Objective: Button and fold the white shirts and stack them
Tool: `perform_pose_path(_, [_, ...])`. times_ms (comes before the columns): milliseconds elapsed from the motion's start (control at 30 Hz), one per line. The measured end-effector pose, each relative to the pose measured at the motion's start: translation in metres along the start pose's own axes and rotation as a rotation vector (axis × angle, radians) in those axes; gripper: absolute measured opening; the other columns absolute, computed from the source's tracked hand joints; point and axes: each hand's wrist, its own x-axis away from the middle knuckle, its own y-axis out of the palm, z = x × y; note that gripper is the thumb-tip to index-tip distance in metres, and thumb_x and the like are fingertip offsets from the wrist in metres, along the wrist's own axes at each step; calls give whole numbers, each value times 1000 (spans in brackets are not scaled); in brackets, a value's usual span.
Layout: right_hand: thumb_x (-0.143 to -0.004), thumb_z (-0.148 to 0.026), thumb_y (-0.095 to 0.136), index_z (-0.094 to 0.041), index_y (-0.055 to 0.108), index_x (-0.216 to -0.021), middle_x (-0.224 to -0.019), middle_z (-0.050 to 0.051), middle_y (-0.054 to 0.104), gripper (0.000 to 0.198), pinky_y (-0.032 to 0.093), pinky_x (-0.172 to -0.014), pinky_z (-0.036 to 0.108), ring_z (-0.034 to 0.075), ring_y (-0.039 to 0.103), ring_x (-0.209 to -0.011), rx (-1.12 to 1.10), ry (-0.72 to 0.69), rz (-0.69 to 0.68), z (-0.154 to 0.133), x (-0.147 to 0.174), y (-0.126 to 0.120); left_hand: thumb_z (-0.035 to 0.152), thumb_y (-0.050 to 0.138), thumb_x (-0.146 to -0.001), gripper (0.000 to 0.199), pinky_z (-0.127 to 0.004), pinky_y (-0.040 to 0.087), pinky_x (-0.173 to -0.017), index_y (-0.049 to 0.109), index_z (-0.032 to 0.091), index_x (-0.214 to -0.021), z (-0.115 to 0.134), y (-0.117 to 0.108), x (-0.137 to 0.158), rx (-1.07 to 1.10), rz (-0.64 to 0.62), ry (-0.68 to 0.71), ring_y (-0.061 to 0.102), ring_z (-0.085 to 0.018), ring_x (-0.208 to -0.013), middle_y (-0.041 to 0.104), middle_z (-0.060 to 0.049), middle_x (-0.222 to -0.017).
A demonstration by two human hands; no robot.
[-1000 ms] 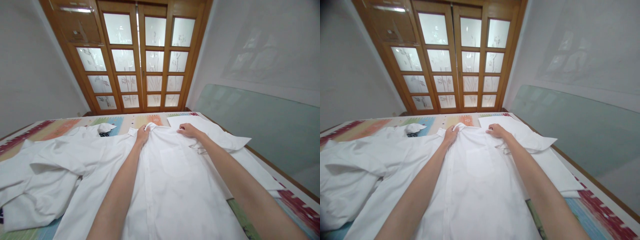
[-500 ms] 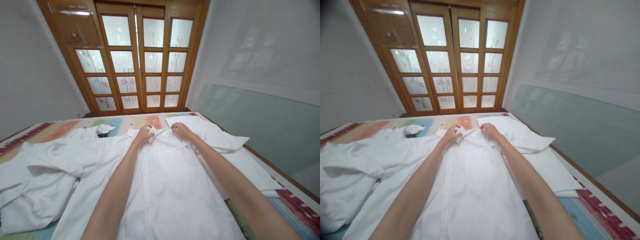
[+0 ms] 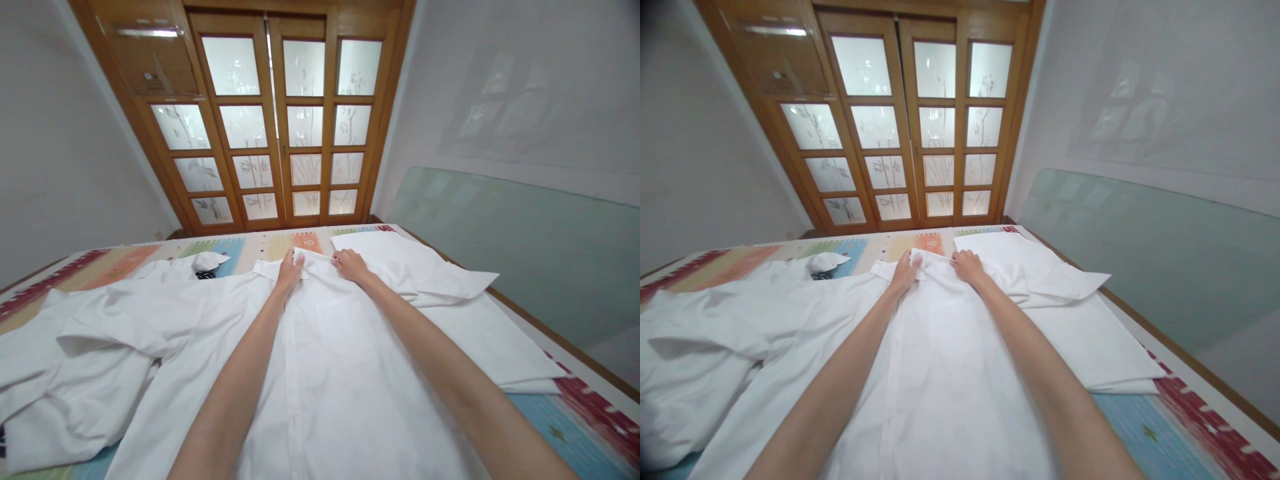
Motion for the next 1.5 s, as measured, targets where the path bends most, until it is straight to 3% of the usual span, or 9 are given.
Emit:
perform_pose_path(200, [-85,-38,63,-19,62,-112,-114,11,66,33,42,-82,29,23,59,-104,-63,220,21,14,-1,3,10,60,-75,49,-32,47,-87,50,21,-121,1,-2,7,-117,-17,-1,65,-19,-90,69,-3,-96])
perform_pose_path(400, [-86,-50,60,-19,67,-99,-110,9,69,34,42,-77,25,20,62,-100,-195,275,37,31,-3,5,28,53,-87,33,-34,48,-80,51,20,-119,0,-4,9,-282,106,-43,63,-22,-83,64,-3,-82])
perform_pose_path(600, [-90,-44,57,-19,64,-102,-111,9,70,29,41,-74,25,19,62,-99,-177,329,41,33,-2,9,6,46,-82,47,-42,43,-94,48,19,-127,2,0,14,-555,205,295,56,-26,-104,61,-11,-108])
perform_pose_path(667, [-90,-45,56,-19,64,-105,-112,9,69,31,42,-75,26,20,62,-100,-146,353,30,31,-1,8,0,44,-79,47,-42,41,-98,55,19,-120,5,3,17,-676,134,417,53,-26,-110,58,-12,-116])
perform_pose_path(733, [-91,-45,54,-19,64,-107,-114,11,69,32,42,-76,28,22,62,-102,-98,363,17,29,-1,7,1,44,-80,38,-39,42,-98,62,20,-108,8,6,19,-752,-90,489,54,-24,-108,60,-11,-112])
perform_pose_path(800, [-93,-43,50,-17,65,-108,-114,14,68,33,42,-80,32,24,62,-105,-29,354,9,27,0,4,9,46,-86,26,-36,44,-96,65,21,-99,10,9,21,-775,-325,503,56,-22,-105,64,-9,-105])
perform_pose_path(867, [-95,-39,47,-15,66,-108,-114,17,68,33,41,-83,35,27,61,-106,45,327,4,26,0,3,19,47,-90,22,-36,44,-97,66,22,-101,10,10,23,-764,-420,478,56,-22,-104,66,-9,-105])
perform_pose_path(1233, [-93,-27,50,-14,69,-107,-114,20,65,26,30,-97,48,33,52,-112,215,211,52,18,-6,-2,33,54,-85,38,-43,38,-101,59,16,-119,8,10,29,-791,-313,452,53,-30,-110,59,-15,-119])
perform_pose_path(1500, [-88,-15,44,-18,68,-107,-117,16,62,30,37,-92,43,31,49,-114,23,193,113,-37,-21,-12,39,58,-81,32,-52,29,-104,64,18,-105,11,11,31,-823,-246,413,40,-37,-126,51,-16,-135])
